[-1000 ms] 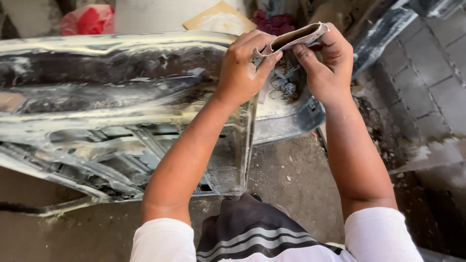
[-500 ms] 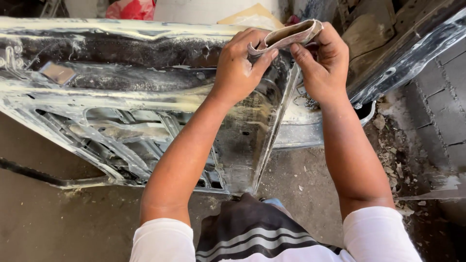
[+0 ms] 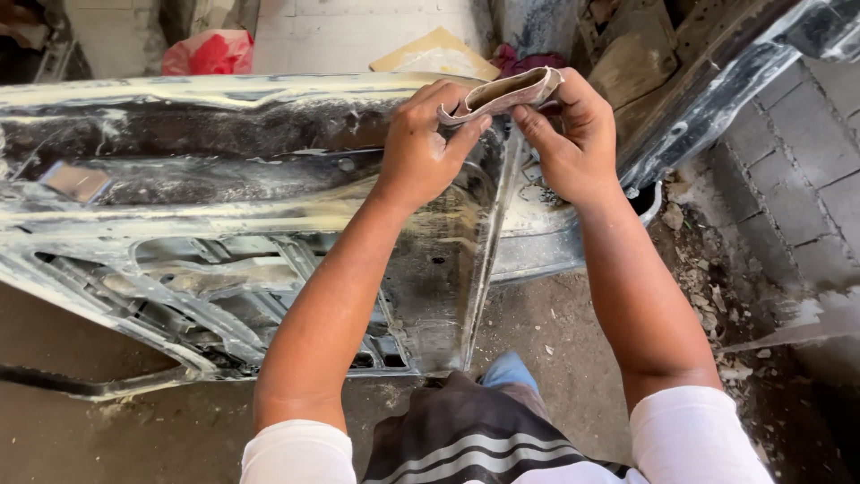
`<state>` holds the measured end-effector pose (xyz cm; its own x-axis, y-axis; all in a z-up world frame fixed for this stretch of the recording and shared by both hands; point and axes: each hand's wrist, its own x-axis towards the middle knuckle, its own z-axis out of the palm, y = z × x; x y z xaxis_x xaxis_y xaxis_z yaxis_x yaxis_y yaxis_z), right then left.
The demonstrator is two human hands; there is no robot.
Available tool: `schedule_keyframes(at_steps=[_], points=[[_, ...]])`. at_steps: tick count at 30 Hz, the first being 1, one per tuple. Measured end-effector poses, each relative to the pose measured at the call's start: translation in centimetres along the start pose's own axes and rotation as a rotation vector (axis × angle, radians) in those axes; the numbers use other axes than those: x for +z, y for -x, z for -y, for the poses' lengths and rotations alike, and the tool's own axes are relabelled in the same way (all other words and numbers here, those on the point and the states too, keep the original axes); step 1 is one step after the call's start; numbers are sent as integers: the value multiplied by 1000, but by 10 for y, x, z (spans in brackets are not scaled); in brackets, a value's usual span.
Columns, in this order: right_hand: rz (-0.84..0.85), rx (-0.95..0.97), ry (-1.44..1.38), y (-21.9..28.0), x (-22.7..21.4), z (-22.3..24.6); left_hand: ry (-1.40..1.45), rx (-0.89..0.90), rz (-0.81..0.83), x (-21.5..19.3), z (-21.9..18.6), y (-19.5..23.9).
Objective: The person sands the surface of a large, metallic car part, likely a door or panel, using a sanding block. They work on the edges and flat areas, applying pressure to smooth the surface. The camera angle is a first-person view looking down at the work area.
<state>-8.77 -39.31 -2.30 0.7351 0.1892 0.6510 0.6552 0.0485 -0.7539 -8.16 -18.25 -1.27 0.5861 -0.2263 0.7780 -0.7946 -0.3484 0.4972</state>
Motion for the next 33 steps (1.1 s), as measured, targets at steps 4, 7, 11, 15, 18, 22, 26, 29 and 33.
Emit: schedule_keyframes(at_steps=[4, 7, 11, 15, 18, 22, 26, 29, 33], points=[[-16, 47, 32, 3, -18, 6, 38, 27, 5, 14, -5, -4], [35, 21, 29, 1, -39, 7, 34, 29, 18, 27, -8, -12], [81, 39, 19, 2, -79, -4, 18, -1, 63, 53, -17, -23], [150, 85, -70, -7, -120, -7, -39, 23, 70, 85, -28, -40], [219, 6, 28, -18, -157, -16, -125, 37, 80, 119, -27, -50], [270, 1, -108, -33, -196, -40, -179, 13, 78, 150, -39, -66], [337, 5, -81, -48, -218, -62, -154, -94, 15, 183, -28, -68], [394, 67, -30, -47, -226, -82, -154, -176, -52, 215, -3, -51], [477, 233, 134, -44, -224, -110, -129, -278, -120, 230, 15, -30]])
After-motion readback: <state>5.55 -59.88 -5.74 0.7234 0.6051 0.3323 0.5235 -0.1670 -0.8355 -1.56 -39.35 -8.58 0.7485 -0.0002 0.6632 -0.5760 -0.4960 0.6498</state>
